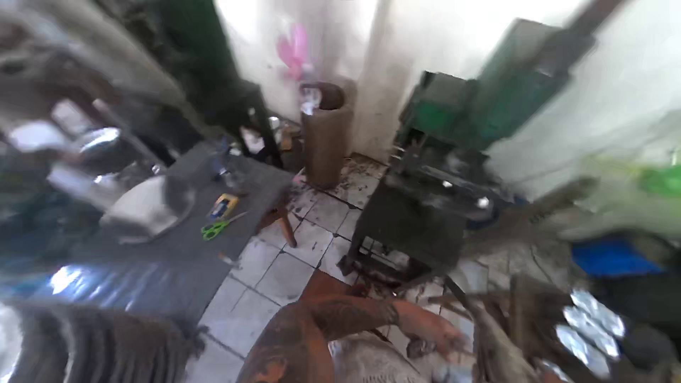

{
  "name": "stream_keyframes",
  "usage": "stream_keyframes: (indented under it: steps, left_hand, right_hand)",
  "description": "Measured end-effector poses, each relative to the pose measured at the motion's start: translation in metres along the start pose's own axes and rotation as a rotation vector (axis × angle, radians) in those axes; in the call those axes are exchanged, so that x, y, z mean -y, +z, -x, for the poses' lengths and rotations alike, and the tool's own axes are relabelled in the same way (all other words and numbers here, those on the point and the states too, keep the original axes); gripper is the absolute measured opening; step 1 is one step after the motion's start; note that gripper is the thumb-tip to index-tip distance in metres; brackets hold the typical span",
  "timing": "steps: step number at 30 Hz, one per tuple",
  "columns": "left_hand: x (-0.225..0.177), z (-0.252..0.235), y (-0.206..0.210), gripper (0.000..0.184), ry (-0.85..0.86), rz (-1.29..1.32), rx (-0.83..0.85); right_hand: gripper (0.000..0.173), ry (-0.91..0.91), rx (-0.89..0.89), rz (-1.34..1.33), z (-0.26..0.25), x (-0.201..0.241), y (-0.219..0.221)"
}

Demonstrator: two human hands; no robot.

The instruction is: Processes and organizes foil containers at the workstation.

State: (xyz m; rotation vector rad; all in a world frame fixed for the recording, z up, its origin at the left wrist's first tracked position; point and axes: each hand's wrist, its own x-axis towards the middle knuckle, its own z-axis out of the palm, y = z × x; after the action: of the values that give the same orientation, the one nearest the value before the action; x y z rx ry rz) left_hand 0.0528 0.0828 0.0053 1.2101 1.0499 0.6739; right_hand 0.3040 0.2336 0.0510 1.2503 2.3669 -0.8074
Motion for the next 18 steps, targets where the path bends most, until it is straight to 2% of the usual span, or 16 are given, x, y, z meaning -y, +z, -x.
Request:
stream_keyframes:
  steps: [2, 5, 7, 9, 12, 15, 18]
  left_hand:
    - [-0.007, -0.040, 0.007, 0.041, -0.114, -0.011, 0.011]
    - [-0.019, -0.095, 0.020, 0.036, -0.170, 0.046, -0.071]
    - [-0.027, -0.134, 0.025, 0.032, -0.137, 0.052, -0.059]
    - [-0.043, -0.178, 0.024, 0.036, -0.106, -0.143, 0.031]
    - [-0.064, -0.250, 0.027, 0.058, -0.079, -0.675, 0.269]
    - [-0.066, -0.328, 0.063, 0.052, -0.015, -1.078, 0.446]
    - [-0.055, -0.398, 0.099, 0.043, 0.079, -1.261, 0.612]
  right_hand:
    - [0.101, 0.121, -0.100, -0.196, 0.017, -0.068, 0.097]
    - [0.103, 0.442, -0.185, -0.380, 0.032, -0.120, 0.236]
    - [0.105, 0.526, -0.153, -0.386, 0.032, -0.144, 0.293]
    - [0.104, 0.570, -0.128, -0.440, 0.029, -0.153, 0.295]
    - [0.101, 0.578, -0.134, -0.540, 0.028, -0.160, 0.298]
    - [0.097, 0.576, -0.154, -0.611, 0.028, -0.174, 0.329]
    - [0.099, 0.599, -0.150, -0.641, 0.024, -0.177, 0.330]
